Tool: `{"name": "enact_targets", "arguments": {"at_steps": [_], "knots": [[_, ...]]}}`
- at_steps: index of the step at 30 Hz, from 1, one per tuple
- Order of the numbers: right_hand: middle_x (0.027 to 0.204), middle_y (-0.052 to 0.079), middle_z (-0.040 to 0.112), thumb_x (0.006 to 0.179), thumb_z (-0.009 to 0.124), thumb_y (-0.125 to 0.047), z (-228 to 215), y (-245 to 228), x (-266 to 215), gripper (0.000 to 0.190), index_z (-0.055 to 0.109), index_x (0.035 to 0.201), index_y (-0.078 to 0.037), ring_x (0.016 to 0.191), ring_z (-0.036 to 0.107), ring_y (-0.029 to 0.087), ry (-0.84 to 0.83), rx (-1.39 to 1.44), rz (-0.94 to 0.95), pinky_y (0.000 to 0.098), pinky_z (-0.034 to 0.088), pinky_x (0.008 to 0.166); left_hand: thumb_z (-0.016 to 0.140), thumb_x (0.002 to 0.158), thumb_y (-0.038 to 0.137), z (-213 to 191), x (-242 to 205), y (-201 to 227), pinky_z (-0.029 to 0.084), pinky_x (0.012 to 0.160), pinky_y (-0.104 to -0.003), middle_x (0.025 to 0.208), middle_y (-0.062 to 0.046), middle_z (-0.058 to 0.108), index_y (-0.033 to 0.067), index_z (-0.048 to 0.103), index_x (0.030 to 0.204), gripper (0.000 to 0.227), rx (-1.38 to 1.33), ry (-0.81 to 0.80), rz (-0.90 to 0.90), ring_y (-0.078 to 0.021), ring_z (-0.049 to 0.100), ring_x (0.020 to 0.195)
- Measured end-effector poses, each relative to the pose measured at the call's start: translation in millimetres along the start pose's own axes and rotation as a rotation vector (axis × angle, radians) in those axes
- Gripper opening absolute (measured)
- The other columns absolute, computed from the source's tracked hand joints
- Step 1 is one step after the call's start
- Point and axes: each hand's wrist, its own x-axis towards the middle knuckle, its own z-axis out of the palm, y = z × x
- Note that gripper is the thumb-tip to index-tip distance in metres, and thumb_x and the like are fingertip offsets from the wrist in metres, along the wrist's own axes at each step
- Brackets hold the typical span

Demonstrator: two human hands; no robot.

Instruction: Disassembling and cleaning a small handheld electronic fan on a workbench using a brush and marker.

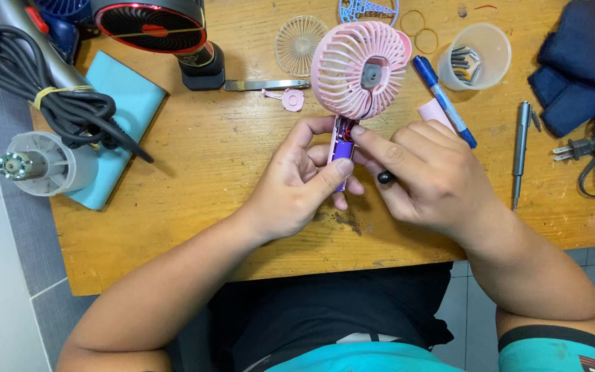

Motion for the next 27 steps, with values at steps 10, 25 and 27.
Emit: {"name": "enact_targets", "arguments": {"at_steps": [10, 25, 27], "knots": [[0.098, 0.012, 0.065, 0.110, 0.076, -0.014, 2, -9, 0, 0.047, 0.076, 0.156, -0.003, 0.080, 0.065, 0.036, -0.010, -0.147, 0.060, 0.0499, 0.054, 0.075, 0.066, 0.118, 0.017, 5, -1, 3, 0.073, 0.076, -0.035, 0.122, -0.020, 0.078, 0.0061, 0.044, 0.159, 0.049, 0.040, 0.066, -0.005, -0.0246, 0.081, 0.100], [0.098, 0.014, 0.071, 0.109, 0.069, -0.010, 12, -11, -11, 0.039, 0.065, 0.142, 0.011, 0.069, 0.052, 0.016, -0.001, 1.190, 0.574, 0.0309, 0.045, 0.065, 0.093, 0.100, 0.020, 20, -12, 18, 0.074, 0.076, -0.025, 0.132, -0.011, 0.084, 0.0103, 0.067, 0.145, 0.053, 0.651, 0.309, 0.266, -0.0133, 0.086, 0.091], [0.073, 0.008, 0.058, 0.110, 0.065, -0.017, 10, -11, -5, 0.027, 0.059, 0.090, -0.001, 0.064, 0.050, 0.017, -0.007, 1.100, 0.522, 0.0310, 0.042, 0.061, 0.094, 0.100, 0.022, 21, -12, 18, 0.077, 0.089, -0.029, 0.130, -0.008, 0.084, 0.0082, 0.069, 0.144, 0.052, 0.720, 0.316, 0.325, -0.0131, 0.083, 0.098]]}}
